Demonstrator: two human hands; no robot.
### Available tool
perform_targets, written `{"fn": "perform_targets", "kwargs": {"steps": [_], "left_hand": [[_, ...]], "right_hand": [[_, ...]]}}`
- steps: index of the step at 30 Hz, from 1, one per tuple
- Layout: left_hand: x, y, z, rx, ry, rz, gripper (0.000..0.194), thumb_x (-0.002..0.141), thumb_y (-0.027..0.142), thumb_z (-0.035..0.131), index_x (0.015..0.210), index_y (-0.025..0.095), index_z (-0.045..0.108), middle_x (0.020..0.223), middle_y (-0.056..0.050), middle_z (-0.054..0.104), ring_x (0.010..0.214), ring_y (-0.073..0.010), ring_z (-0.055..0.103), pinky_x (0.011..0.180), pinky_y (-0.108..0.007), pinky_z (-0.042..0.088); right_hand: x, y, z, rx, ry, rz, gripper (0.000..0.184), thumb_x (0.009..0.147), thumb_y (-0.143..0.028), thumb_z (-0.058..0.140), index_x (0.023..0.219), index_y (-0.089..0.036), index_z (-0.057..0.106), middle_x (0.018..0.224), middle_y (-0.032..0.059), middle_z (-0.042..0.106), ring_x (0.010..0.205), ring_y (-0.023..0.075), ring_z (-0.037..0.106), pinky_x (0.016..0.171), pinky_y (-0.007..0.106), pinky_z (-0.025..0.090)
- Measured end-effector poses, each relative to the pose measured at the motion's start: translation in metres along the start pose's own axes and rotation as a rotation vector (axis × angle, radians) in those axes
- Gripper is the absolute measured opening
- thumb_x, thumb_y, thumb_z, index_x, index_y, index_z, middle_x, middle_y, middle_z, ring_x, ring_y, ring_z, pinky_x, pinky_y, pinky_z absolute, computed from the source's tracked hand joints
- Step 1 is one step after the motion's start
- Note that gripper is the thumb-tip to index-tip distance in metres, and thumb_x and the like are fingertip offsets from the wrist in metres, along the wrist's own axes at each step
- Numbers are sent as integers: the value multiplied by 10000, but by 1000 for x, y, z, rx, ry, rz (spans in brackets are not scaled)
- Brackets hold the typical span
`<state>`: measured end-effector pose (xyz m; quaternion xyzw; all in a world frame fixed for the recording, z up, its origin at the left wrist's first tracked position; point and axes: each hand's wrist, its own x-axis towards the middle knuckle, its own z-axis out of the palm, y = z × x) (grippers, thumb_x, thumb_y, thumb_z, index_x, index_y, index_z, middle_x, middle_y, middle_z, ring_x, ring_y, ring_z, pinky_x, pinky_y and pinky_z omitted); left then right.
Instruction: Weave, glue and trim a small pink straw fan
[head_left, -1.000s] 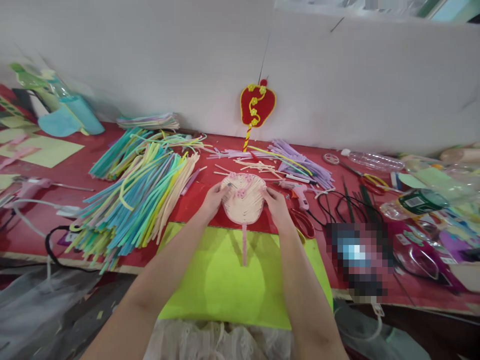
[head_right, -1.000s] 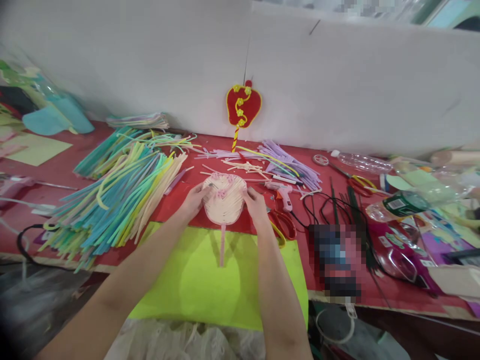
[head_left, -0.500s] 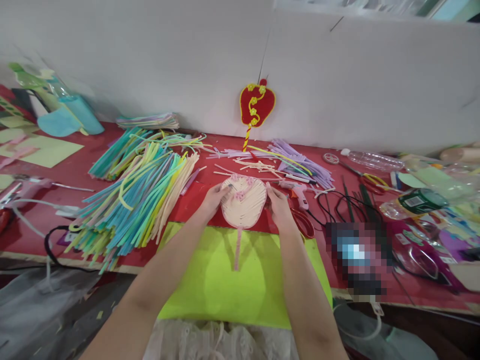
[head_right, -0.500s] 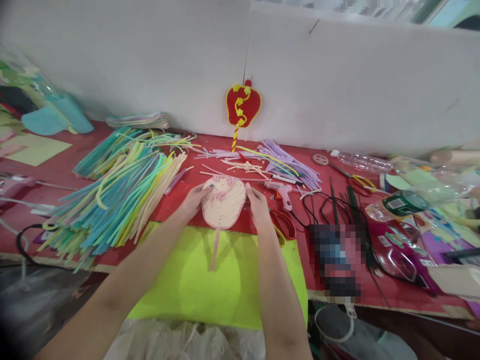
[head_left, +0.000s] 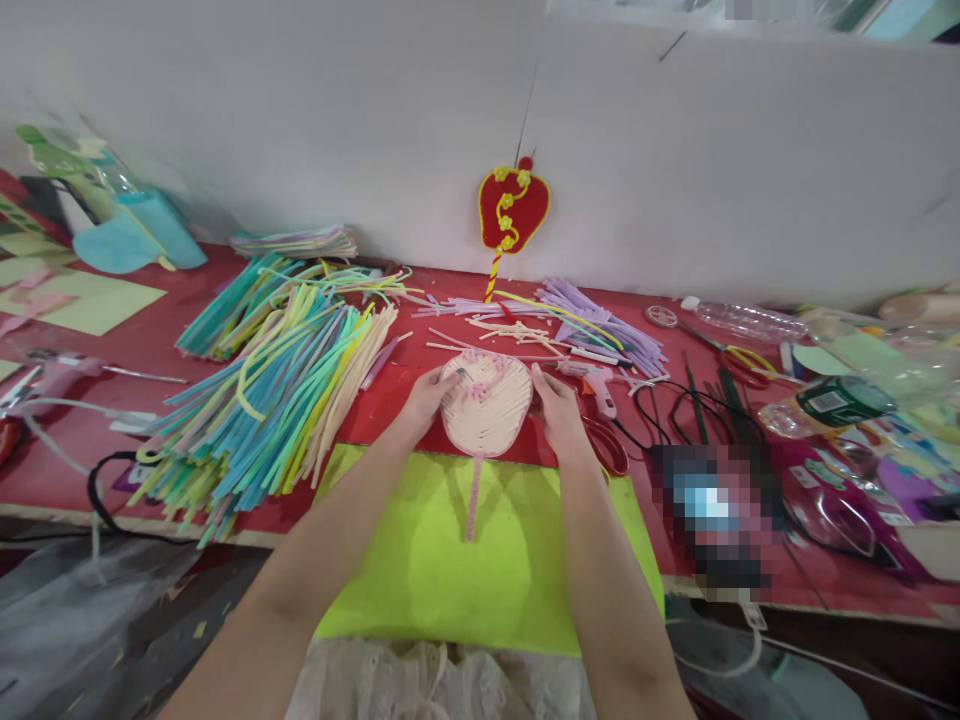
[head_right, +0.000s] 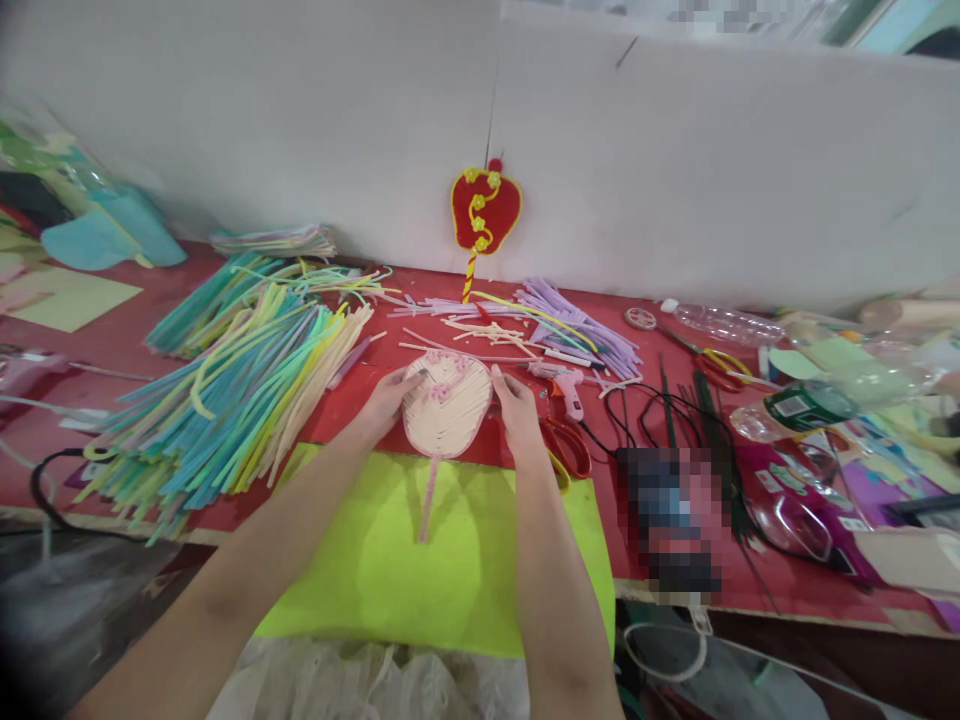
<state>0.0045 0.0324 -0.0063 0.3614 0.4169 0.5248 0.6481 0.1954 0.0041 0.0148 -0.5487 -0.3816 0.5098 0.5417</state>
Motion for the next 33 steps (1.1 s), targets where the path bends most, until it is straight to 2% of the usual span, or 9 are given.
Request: {"fn": "perform_targets", "kwargs": {"steps": [8, 12, 17, 20, 23, 30, 33], "left_hand": [[-1, 1, 0, -1, 5, 1, 361, 549, 310, 748, 838, 114, 658, 804, -64, 692, 669, -157, 615, 722, -309, 479], [-2, 1, 0, 8, 5, 6, 351, 557, 313, 744, 838, 121, 659, 817, -64, 691, 682, -162, 618, 733, -316, 473], [-2, 1, 1, -6, 15, 18, 352, 542, 308, 750, 828, 124, 657, 810, -56, 686, 679, -158, 613, 735, -313, 465], [-2, 2, 2, -22, 13, 17, 368, 527, 309, 757, 823, 119, 651, 790, -50, 685, 660, -146, 604, 713, -294, 468], [-2, 2, 2, -21, 9, 12, 377, 529, 301, 758, 838, 115, 648, 798, -50, 686, 672, -144, 605, 719, -287, 466], [-2, 1, 2, -27, 32, 4, 368, 526, 293, 758, 832, 117, 653, 790, -49, 688, 671, -150, 606, 739, -304, 460], [-2, 1, 2, -25, 29, 13, 360, 528, 295, 756, 825, 119, 654, 792, -49, 688, 671, -150, 605, 735, -300, 458]], "right_hand": [[1, 0, -3, -53, -17, -72, 357, 657, -557, 604, 655, -200, 589, 547, -45, 533, 469, 96, 456, 428, 217, 380], [1, -1, -2, -93, 10, -106, 376, 662, -565, 589, 633, -191, 584, 537, -32, 516, 470, 98, 444, 418, 216, 381], [0, -2, -2, -57, 57, -57, 427, 653, -602, 569, 665, -177, 610, 602, 3, 581, 492, 116, 476, 431, 242, 396], [0, -3, -4, -145, -1, -113, 408, 652, -582, 583, 603, -178, 571, 541, -20, 514, 493, 104, 443, 432, 226, 384], [1, -2, -6, -220, 1, -162, 402, 663, -555, 587, 553, -175, 516, 506, -36, 448, 490, 92, 404, 433, 212, 363], [4, 3, -8, -275, -2, -195, 413, 685, -564, 557, 548, -178, 496, 503, -38, 451, 473, 93, 401, 455, 231, 348], [5, 5, -7, -258, 40, -215, 447, 675, -610, 532, 549, -182, 505, 491, -34, 455, 486, 105, 411, 464, 240, 348]]}}
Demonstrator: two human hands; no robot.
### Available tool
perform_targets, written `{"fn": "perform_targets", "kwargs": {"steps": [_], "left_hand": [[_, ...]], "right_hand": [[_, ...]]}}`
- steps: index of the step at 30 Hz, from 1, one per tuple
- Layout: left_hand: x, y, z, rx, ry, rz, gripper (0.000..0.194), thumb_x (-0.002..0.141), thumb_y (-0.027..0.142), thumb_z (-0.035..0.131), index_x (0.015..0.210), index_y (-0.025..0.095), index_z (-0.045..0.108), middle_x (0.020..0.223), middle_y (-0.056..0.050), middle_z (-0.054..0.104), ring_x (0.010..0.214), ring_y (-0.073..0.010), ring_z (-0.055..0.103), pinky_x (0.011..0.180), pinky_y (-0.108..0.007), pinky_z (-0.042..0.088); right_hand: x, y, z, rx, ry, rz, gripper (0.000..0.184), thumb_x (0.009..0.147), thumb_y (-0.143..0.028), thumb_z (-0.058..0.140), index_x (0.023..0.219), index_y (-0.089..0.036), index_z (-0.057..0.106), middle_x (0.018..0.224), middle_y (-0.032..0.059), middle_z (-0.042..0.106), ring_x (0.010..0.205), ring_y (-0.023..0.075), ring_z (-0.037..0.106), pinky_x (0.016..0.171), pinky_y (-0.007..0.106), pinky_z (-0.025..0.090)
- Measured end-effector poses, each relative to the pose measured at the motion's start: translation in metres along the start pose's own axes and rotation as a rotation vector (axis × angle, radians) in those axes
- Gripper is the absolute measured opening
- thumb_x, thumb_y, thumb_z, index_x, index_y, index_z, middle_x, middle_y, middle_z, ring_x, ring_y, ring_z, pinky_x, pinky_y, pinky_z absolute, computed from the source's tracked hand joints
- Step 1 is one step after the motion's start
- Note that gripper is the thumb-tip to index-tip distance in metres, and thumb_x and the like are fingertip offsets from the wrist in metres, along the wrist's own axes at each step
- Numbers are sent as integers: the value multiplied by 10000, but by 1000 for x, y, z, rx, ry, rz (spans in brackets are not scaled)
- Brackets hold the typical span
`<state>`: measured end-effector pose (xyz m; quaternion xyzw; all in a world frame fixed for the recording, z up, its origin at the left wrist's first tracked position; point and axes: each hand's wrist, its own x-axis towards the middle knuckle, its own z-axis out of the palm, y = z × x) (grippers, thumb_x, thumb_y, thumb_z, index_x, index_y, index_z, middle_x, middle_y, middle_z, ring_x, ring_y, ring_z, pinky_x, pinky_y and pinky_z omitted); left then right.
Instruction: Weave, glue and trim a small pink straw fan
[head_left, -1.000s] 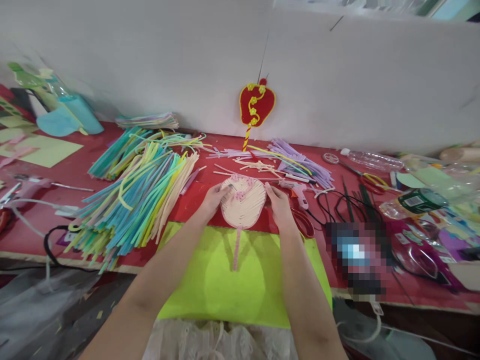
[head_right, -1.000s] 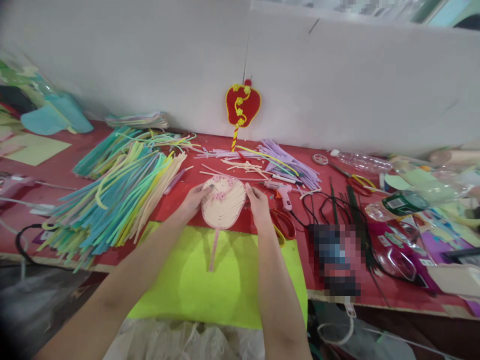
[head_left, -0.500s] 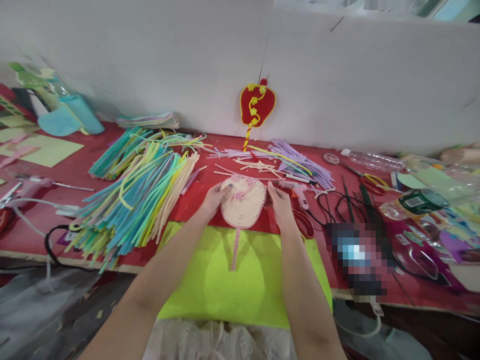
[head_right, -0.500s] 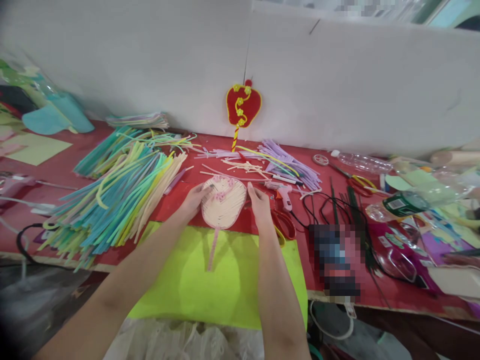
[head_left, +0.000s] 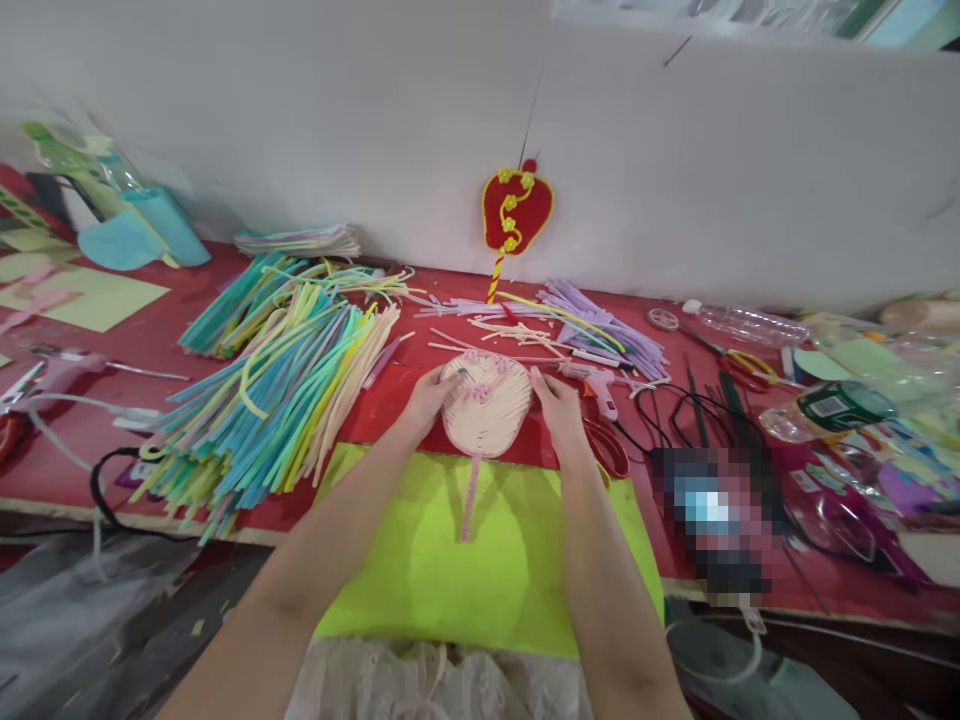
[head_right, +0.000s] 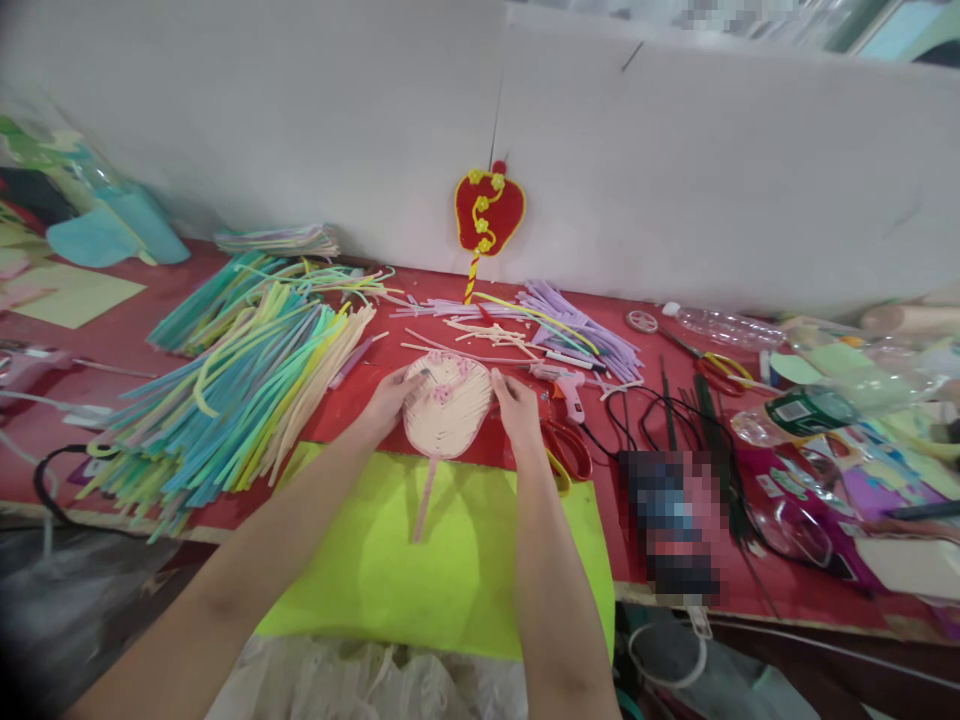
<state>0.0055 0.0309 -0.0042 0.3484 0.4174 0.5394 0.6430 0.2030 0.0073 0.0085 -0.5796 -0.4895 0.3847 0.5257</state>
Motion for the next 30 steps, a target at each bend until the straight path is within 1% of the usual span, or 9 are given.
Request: {"fn": "perform_targets", "kwargs": {"steps": [3, 8, 11, 16, 21, 25, 30], "left_hand": [[-1, 1, 1, 1, -5, 3, 374, 526, 306, 757, 832, 117, 653, 800, -52, 685, 673, -150, 604, 729, -298, 456], [-2, 3, 2, -13, -5, -8, 384, 510, 304, 764, 822, 113, 646, 793, -51, 683, 661, -142, 597, 706, -285, 460], [-3, 4, 3, -13, 0, -10, 375, 512, 305, 763, 814, 116, 646, 784, -49, 683, 658, -142, 595, 704, -287, 461], [-2, 3, 2, -22, 1, -6, 370, 513, 296, 763, 818, 118, 650, 792, -49, 683, 663, -145, 600, 721, -299, 461], [-1, 1, 0, 1, 4, -11, 373, 528, 301, 757, 833, 116, 649, 808, -60, 683, 659, -146, 602, 710, -297, 465], [-1, 0, 0, 4, 5, 7, 364, 543, 299, 749, 841, 117, 646, 827, -61, 682, 685, -148, 604, 712, -290, 465], [-1, -1, 1, -1, 11, 9, 371, 538, 302, 750, 844, 118, 645, 822, -58, 680, 681, -148, 600, 707, -292, 462]], "right_hand": [[1, 2, 1, 3, 43, -13, 472, 666, -643, 510, 558, -183, 510, 476, -30, 454, 494, 115, 417, 469, 247, 343], [1, 2, 2, 3, 9, -8, 454, 688, -618, 512, 552, -187, 462, 491, -36, 434, 480, 104, 387, 457, 237, 336], [-1, -1, 2, -19, -7, -4, 440, 708, -609, 497, 585, -186, 485, 504, -38, 438, 470, 104, 382, 454, 238, 337], [-3, -6, 2, -125, -16, -77, 430, 763, -573, 455, 573, -188, 451, 502, -37, 438, 482, 107, 401, 493, 241, 322], [-4, -8, 2, -256, 16, -136, 432, 806, -537, 419, 548, -193, 384, 484, -48, 397, 487, 102, 382, 521, 242, 295], [-5, -8, 2, -271, 50, -141, 427, 818, -528, 401, 556, -195, 353, 512, -50, 356, 511, 98, 338, 518, 242, 266], [-6, -11, 3, -271, 17, -152, 431, 808, -527, 423, 554, -197, 315, 509, -58, 309, 514, 92, 313, 521, 240, 255]]}}
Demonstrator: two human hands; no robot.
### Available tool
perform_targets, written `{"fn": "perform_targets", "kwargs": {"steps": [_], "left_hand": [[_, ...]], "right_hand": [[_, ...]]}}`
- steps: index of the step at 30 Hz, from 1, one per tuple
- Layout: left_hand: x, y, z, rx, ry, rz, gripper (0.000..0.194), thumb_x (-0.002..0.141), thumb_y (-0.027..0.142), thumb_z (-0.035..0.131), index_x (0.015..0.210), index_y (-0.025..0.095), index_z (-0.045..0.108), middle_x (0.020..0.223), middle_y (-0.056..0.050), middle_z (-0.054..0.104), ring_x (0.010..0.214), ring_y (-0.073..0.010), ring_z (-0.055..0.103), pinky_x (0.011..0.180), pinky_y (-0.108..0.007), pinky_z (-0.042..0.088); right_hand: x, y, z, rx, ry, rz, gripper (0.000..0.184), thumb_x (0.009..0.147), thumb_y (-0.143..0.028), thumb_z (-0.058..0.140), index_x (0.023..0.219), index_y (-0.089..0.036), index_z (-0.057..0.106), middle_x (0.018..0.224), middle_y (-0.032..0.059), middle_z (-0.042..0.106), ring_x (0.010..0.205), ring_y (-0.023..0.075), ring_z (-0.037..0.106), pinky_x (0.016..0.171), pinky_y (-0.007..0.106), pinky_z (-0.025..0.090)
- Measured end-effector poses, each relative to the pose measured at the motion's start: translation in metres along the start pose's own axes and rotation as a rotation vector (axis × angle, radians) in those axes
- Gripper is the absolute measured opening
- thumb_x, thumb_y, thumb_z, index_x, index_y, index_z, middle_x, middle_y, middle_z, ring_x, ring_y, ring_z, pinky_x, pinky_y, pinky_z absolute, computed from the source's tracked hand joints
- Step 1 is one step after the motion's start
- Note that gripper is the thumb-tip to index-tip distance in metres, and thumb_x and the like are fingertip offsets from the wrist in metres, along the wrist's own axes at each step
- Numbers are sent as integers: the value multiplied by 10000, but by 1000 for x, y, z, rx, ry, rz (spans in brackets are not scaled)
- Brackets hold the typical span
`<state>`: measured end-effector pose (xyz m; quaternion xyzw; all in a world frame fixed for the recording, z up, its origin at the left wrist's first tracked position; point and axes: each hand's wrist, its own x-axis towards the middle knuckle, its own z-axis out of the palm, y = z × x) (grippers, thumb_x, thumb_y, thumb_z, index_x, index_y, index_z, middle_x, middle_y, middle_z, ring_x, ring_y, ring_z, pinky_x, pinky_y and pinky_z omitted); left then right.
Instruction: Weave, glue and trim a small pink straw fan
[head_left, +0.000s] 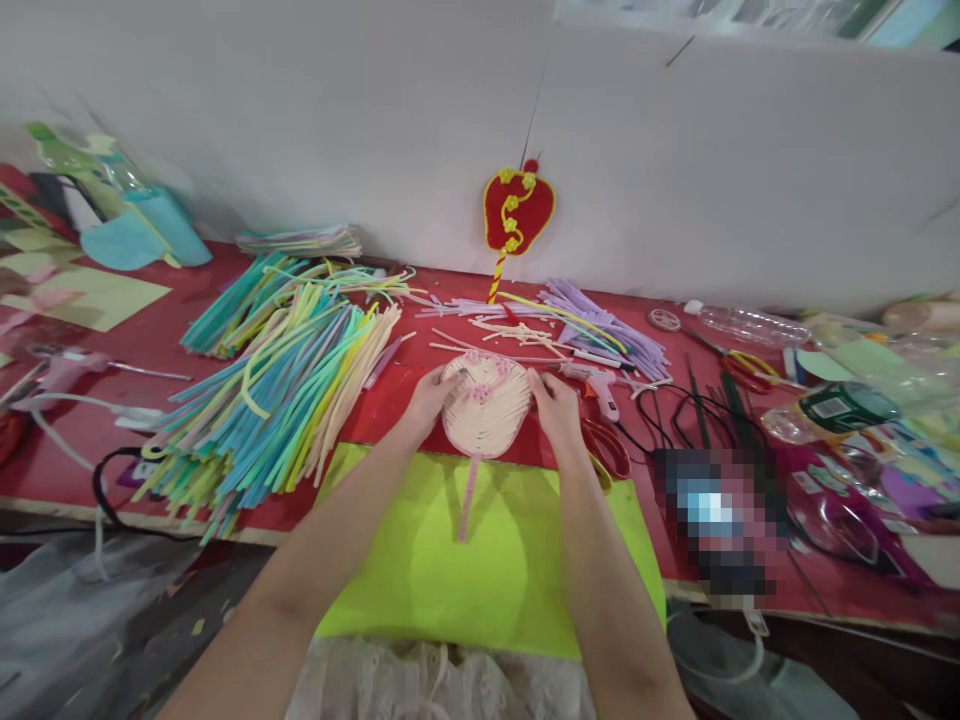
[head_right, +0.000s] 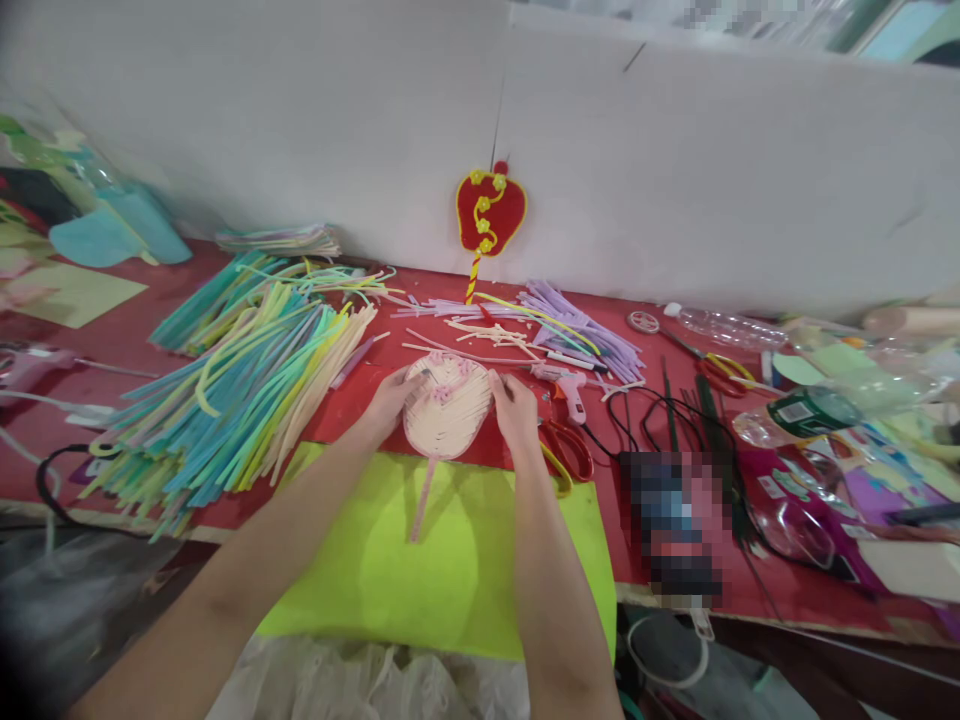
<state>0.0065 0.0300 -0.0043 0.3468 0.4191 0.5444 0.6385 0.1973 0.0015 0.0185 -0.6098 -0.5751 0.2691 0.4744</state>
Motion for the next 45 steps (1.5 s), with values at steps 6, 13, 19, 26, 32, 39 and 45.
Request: {"fn": "perform_targets", "kwargs": {"steps": [6, 13, 19, 26, 32, 39, 45], "left_hand": [[1, 0, 0, 12, -8, -11, 395, 548, 322, 744, 874, 121, 649, 857, -69, 684, 722, -166, 610, 749, -315, 463], [2, -5, -3, 79, 16, 50, 371, 584, 335, 724, 889, 137, 652, 902, -63, 680, 773, -167, 614, 784, -310, 456], [-2, -1, -1, -37, -24, 11, 404, 609, 358, 718, 933, 130, 636, 927, -80, 680, 784, -170, 621, 796, -319, 464], [-8, 7, 6, -21, -193, -111, 474, 561, 310, 764, 960, 95, 625, 939, -125, 678, 856, -227, 628, 859, -379, 445], [-6, 3, 4, 73, -237, -41, 554, 543, 279, 777, 1040, 116, 592, 1089, -146, 630, 969, -257, 597, 875, -401, 444], [-10, 8, 7, 179, -180, 43, 601, 507, 266, 794, 1051, 127, 583, 1123, -135, 614, 1013, -266, 574, 885, -391, 441], [-12, 9, 9, 186, -172, 19, 614, 496, 259, 801, 1055, 133, 581, 1128, -137, 611, 1049, -278, 556, 903, -402, 433]], "right_hand": [[1, 1, 1, 24, 21, 25, 446, 780, -558, 435, 552, -202, 294, 518, -59, 288, 532, 93, 277, 526, 243, 242], [1, 4, 5, 185, -9, 76, 411, 751, -559, 457, 564, -199, 395, 545, -45, 378, 536, 105, 307, 521, 240, 261], [0, 4, 8, 189, 9, 47, 316, 743, -479, 515, 634, -182, 501, 578, -40, 432, 550, 103, 355, 527, 228, 291], [0, 4, 5, 152, 108, 54, 324, 753, -478, 505, 666, -168, 539, 612, -27, 484, 579, 107, 389, 554, 228, 320], [3, 15, 4, 178, 170, 86, 341, 738, -502, 509, 682, -168, 545, 634, -14, 518, 589, 116, 419, 559, 231, 337], [4, 16, 5, 164, 155, 90, 368, 730, -530, 506, 683, -168, 551, 623, -10, 522, 580, 121, 418, 551, 234, 343], [3, 14, 5, 179, 175, 96, 373, 722, -535, 517, 682, -167, 565, 639, -8, 545, 591, 123, 437, 566, 240, 351]]}}
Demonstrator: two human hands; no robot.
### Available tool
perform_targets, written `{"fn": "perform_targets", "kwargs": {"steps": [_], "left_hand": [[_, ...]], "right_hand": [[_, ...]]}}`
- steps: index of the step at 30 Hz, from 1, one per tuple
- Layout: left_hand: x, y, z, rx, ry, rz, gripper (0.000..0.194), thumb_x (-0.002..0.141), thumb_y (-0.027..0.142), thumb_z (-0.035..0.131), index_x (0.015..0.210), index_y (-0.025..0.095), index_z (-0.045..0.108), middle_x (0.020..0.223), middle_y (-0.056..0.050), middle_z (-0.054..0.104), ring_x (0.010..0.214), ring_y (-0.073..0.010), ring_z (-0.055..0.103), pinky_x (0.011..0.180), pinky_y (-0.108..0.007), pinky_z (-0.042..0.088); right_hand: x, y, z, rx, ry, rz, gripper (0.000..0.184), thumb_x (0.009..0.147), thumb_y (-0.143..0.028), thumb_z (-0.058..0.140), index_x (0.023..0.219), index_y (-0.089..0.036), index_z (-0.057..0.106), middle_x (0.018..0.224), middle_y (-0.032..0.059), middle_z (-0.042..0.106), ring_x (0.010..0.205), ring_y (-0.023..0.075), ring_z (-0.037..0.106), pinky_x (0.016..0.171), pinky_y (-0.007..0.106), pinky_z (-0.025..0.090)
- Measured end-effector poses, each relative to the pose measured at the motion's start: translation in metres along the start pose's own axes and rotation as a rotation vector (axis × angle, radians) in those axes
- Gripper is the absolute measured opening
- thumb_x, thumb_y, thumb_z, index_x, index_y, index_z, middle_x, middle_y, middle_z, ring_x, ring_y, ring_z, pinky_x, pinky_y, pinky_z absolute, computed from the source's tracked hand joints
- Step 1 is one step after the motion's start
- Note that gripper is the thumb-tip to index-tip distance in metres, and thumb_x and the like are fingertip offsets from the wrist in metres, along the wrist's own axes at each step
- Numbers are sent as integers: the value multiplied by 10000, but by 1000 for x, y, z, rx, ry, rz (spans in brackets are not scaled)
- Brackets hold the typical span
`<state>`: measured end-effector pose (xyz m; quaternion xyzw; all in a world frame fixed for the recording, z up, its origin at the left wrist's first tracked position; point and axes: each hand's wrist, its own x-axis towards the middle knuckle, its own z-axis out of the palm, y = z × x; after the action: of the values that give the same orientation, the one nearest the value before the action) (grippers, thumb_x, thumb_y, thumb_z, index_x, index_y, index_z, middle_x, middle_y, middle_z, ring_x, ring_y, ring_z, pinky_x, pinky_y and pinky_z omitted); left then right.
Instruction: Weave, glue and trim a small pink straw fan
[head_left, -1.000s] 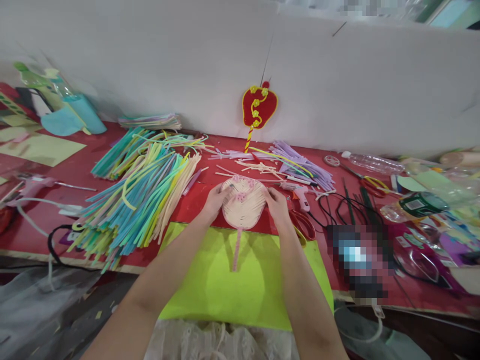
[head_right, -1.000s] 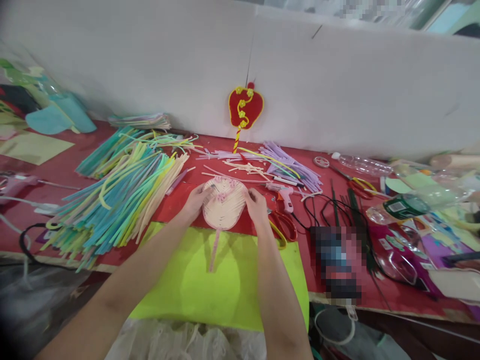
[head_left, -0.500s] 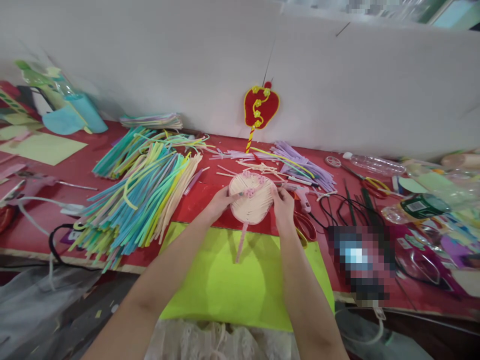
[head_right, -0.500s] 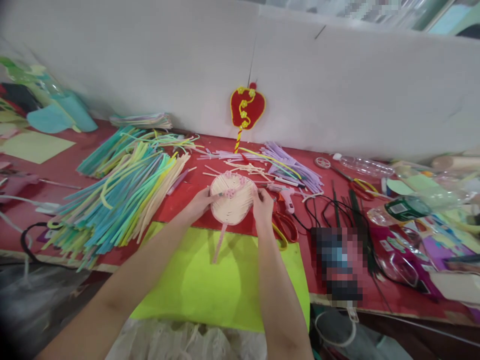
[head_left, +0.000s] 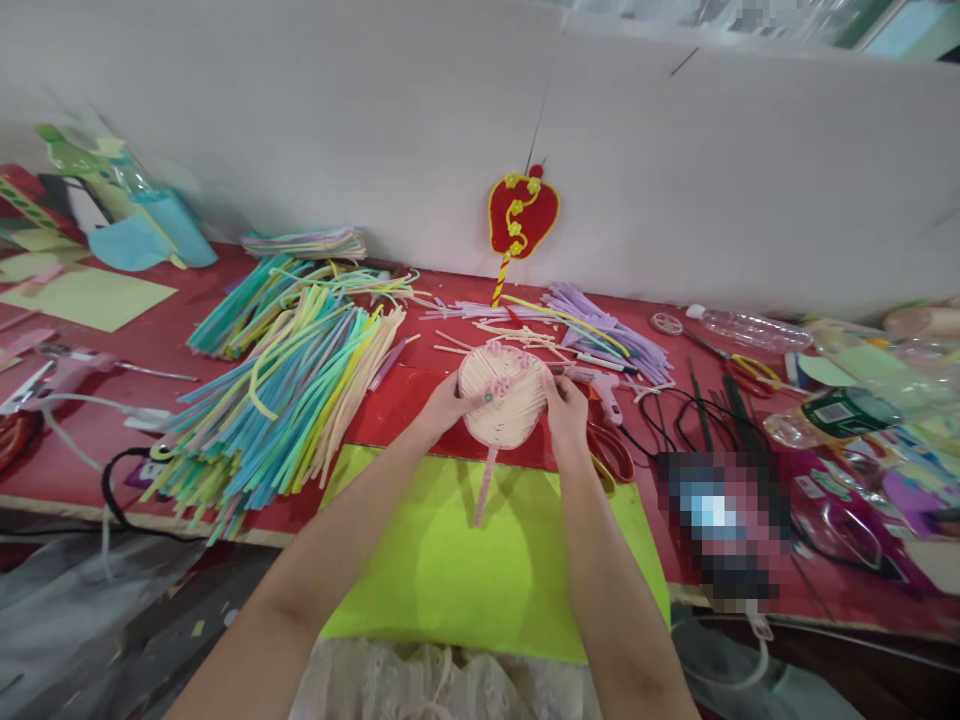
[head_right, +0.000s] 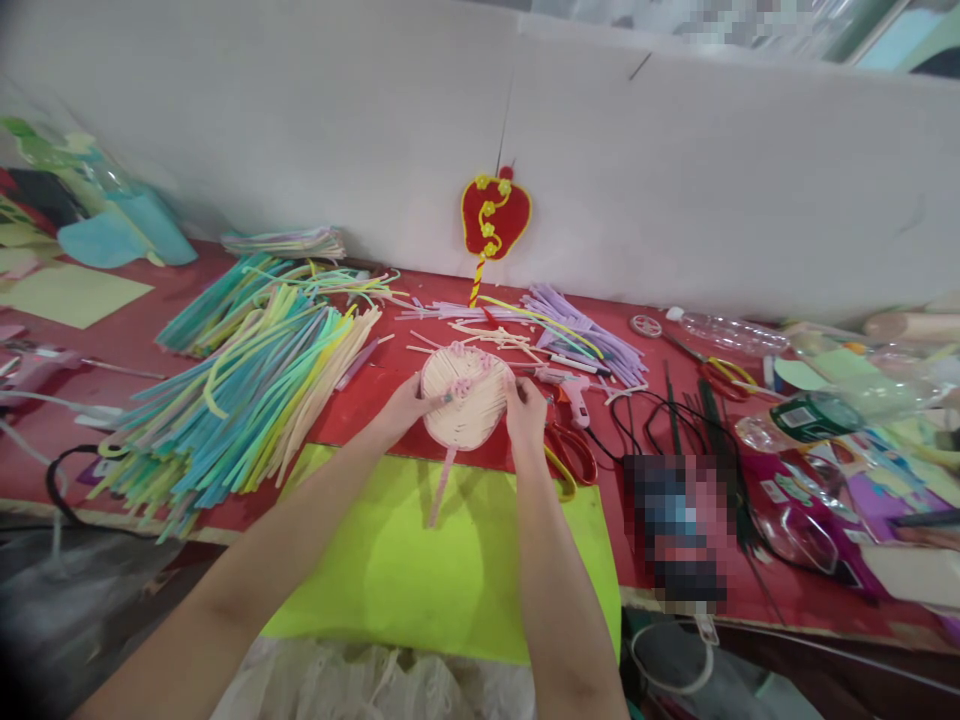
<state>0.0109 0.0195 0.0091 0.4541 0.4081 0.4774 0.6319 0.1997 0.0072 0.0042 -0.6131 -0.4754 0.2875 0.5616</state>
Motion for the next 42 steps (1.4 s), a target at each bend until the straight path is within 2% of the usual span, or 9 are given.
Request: {"fn": "perform_targets", "kwargs": {"steps": [4, 7, 9, 11, 15, 19, 27, 35, 42], "left_hand": [[-1, -4, 0, -106, -66, -65, 616, 490, 255, 808, 1053, 131, 591, 1150, -146, 601, 1060, -277, 556, 926, -413, 422], [-2, -7, 1, -218, -177, -148, 617, 490, 268, 811, 1047, 101, 606, 1154, -169, 595, 1062, -289, 557, 936, -427, 414], [-2, -7, 1, -240, -198, -169, 619, 480, 266, 816, 1038, 91, 615, 1148, -174, 597, 1064, -294, 556, 942, -434, 409], [-2, -7, 0, -231, -159, -142, 613, 475, 265, 818, 1031, 98, 621, 1148, -165, 600, 1073, -293, 550, 949, -432, 405], [-2, -6, 0, -154, -56, -73, 590, 481, 275, 813, 1021, 124, 630, 1142, -148, 608, 1078, -287, 549, 950, -423, 406], [-4, -5, 3, -74, -6, -47, 580, 492, 294, 804, 1022, 134, 629, 1115, -138, 625, 1062, -285, 559, 940, -424, 410], [-5, -1, 8, 4, -14, 3, 561, 493, 300, 800, 1005, 144, 631, 1110, -126, 630, 1072, -282, 554, 934, -403, 412], [-9, 3, 10, 59, -55, 14, 632, 523, 344, 782, 1084, 130, 584, 1169, -134, 594, 1104, -286, 532, 953, -419, 399], [-7, -1, 7, -28, -80, -11, 495, 631, 404, 696, 1029, 126, 605, 1147, -116, 608, 1084, -273, 536, 949, -416, 393]], "right_hand": [[-1, 0, 1, 76, -5, 39, 362, 704, -524, 548, 695, -164, 583, 678, -5, 569, 613, 120, 456, 586, 240, 374], [-3, -1, 3, 218, -34, 102, 343, 683, -509, 582, 711, -168, 592, 703, -5, 596, 646, 128, 501, 608, 244, 407], [-4, -4, 4, 324, -63, 162, 327, 671, -495, 604, 740, -174, 598, 731, 1, 625, 667, 140, 542, 624, 258, 434], [-6, -8, 6, 417, -122, 241, 331, 663, -482, 620, 798, -180, 612, 799, 27, 662, 717, 169, 589, 650, 286, 466], [-13, -17, 12, 521, -323, 387, 335, 629, -411, 675, 877, -190, 636, 895, 66, 693, 827, 232, 639, 710, 350, 508], [-21, -19, 20, 538, -407, 416, 354, 579, -307, 733, 907, -208, 642, 966, 52, 691, 905, 244, 639, 797, 382, 515], [-21, -14, 26, 550, -350, 408, 404, 585, -279, 740, 970, -219, 634, 1052, 50, 666, 969, 228, 624, 874, 375, 496], [-25, -23, 26, 605, -315, 440, 456, 557, -260, 760, 990, -194, 634, 1024, 47, 677, 934, 222, 636, 838, 354, 512], [-18, -23, 21, 657, -233, 467, 452, 525, -224, 778, 955, -178, 647, 1005, 33, 685, 934, 206, 637, 841, 328, 519]]}}
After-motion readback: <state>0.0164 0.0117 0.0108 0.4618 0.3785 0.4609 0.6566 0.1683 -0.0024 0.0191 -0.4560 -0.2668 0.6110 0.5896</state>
